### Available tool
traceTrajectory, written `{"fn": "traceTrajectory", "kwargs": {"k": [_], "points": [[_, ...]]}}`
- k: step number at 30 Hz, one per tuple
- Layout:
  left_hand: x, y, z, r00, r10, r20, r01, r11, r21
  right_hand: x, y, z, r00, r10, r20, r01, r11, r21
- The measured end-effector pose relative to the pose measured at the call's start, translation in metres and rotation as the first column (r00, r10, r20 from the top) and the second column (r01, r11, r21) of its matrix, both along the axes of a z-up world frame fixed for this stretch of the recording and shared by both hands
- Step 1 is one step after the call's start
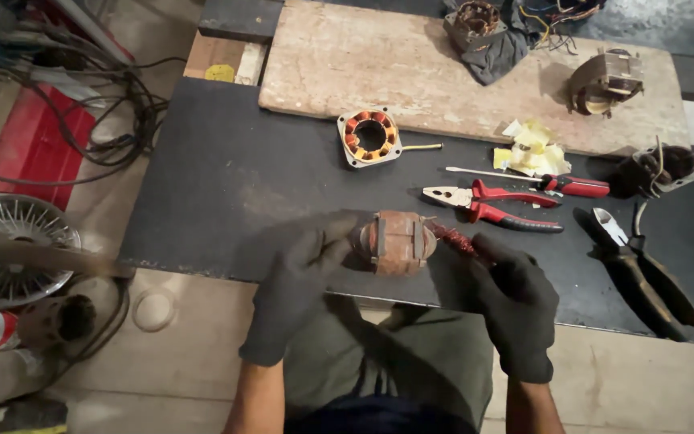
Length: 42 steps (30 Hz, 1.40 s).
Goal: Inspect and repair motor components including the stator and copper windings on a workbench
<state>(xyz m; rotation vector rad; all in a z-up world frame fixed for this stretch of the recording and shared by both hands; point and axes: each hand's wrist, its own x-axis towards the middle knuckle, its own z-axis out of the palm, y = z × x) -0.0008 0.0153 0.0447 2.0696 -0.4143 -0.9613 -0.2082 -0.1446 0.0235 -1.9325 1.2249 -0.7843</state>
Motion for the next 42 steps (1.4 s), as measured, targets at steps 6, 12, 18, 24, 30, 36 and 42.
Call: {"fn": "traceTrajectory", "kwargs": {"k": [6, 12, 18, 24, 30, 36, 42], "points": [[-0.002, -0.010, -0.006, 0.976, -0.125, -0.179, 0.024, 0.876, -0.481, -0.018, -0.012, -0.011, 0.999, -0.006, 0.045, 0.014, 0.984, -0.180], [-0.010, -0.015, 0.004, 0.989, -0.081, -0.126, 0.025, 0.919, -0.394, -0.051, -0.039, -0.023, 0.990, -0.101, -0.099, 0.058, 0.928, -0.368], [-0.009, -0.002, -0.019, 0.997, 0.068, 0.042, -0.066, 0.996, -0.055, -0.047, -0.031, -0.010, 0.932, -0.145, -0.333, 0.050, 0.960, -0.277], [-0.018, -0.007, 0.038, 0.962, 0.169, -0.213, -0.177, 0.984, -0.022, -0.026, -0.008, 0.004, 0.988, 0.157, -0.008, -0.152, 0.944, -0.293], [-0.013, -0.004, 0.006, 0.978, 0.149, -0.148, -0.173, 0.971, -0.165, 0.006, -0.005, -0.007, 0.852, 0.295, -0.432, -0.325, 0.946, 0.005], [-0.010, -0.004, -0.006, 0.992, 0.051, -0.119, -0.101, 0.880, -0.463, 0.021, 0.000, 0.004, 0.828, 0.384, -0.408, -0.400, 0.915, 0.049], [-0.009, -0.006, 0.006, 0.982, 0.098, -0.163, -0.158, 0.899, -0.409, 0.023, -0.005, -0.019, 0.792, 0.344, -0.504, -0.393, 0.920, 0.011]]}}
